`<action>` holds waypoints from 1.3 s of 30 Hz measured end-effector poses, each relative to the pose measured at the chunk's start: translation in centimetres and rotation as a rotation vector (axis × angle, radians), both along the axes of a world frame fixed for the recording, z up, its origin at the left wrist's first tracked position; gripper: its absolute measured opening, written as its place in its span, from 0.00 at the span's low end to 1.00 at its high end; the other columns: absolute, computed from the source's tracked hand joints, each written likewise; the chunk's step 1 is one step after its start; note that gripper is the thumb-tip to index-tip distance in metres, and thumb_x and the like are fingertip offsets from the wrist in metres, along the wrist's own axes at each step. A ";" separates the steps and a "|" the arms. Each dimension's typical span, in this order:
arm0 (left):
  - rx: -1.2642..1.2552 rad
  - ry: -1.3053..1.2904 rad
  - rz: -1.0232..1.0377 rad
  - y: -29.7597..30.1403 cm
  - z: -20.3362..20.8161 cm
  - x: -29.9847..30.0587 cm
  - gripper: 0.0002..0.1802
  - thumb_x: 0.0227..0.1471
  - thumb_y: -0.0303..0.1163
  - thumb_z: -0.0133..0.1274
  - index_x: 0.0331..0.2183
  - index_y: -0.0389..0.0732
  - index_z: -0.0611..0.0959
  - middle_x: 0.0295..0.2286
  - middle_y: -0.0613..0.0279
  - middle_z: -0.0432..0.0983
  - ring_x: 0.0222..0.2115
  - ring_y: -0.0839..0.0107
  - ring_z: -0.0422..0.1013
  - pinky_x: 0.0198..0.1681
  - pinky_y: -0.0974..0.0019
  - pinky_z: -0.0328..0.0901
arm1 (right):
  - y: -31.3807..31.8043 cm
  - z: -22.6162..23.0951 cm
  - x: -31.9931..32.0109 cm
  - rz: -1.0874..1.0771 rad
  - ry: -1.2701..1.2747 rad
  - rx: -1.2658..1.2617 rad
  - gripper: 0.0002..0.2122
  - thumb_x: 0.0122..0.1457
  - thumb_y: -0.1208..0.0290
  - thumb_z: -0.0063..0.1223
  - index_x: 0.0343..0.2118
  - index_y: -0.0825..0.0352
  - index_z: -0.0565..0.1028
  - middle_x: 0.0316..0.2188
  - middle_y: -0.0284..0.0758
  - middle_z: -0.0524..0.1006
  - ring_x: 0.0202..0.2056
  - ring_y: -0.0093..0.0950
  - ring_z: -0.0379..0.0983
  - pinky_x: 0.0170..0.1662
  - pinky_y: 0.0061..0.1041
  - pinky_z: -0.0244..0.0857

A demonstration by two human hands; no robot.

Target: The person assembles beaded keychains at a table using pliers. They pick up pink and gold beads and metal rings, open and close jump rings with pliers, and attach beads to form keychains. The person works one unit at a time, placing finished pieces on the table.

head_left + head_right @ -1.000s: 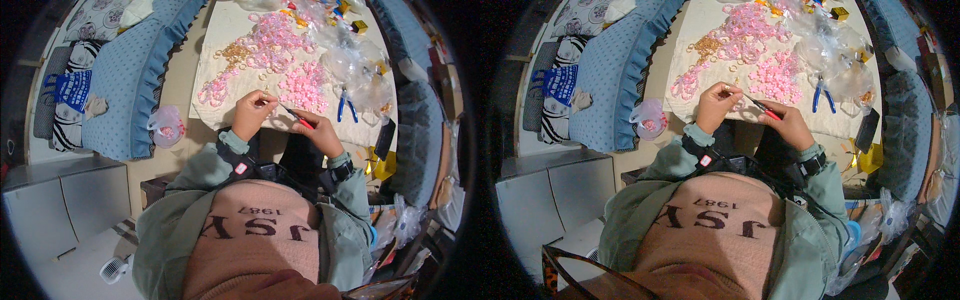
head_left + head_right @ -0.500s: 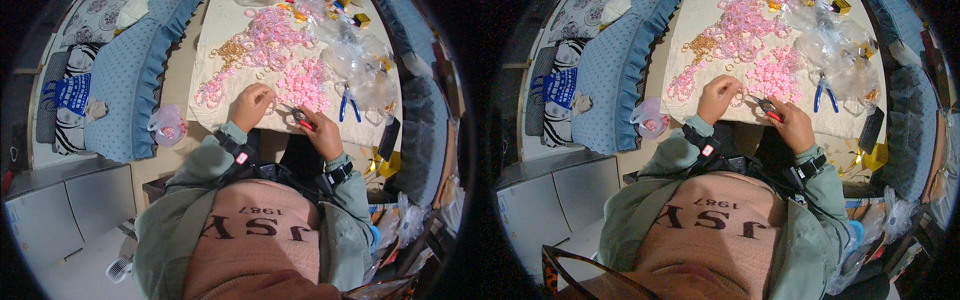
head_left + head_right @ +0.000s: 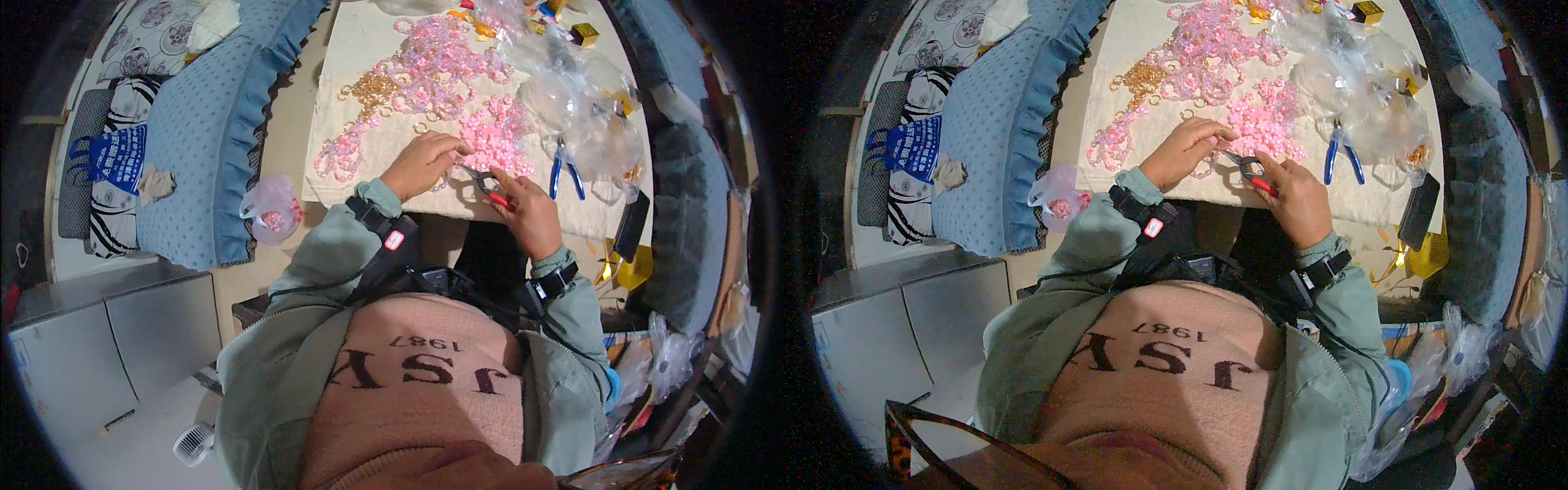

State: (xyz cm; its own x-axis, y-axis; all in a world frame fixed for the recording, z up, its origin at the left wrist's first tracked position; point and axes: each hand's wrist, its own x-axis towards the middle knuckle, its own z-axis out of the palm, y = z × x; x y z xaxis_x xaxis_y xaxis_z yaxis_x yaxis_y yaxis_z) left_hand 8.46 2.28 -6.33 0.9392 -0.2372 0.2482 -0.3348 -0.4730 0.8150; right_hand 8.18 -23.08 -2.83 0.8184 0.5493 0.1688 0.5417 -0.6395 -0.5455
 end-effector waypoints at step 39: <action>-0.885 0.767 -0.189 2.5 3.5 -4.1 0.11 0.62 0.38 0.54 0.36 0.40 0.78 0.28 0.63 0.78 0.30 0.73 0.77 0.33 0.75 0.69 | 1.1 5.2 0.3 0.199 -0.384 -0.065 0.32 0.44 0.72 0.67 0.57 0.53 0.74 0.29 0.32 0.73 0.31 0.34 0.70 0.34 0.33 0.65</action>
State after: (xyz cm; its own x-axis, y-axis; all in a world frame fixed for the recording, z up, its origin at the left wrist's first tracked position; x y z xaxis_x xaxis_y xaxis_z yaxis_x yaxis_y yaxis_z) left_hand 4.35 4.82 -2.88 0.8827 -0.4168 -0.2170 0.3796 0.3601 0.8522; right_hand 8.45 -22.02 2.35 0.5800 0.7094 0.4004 0.8137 -0.5284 -0.2424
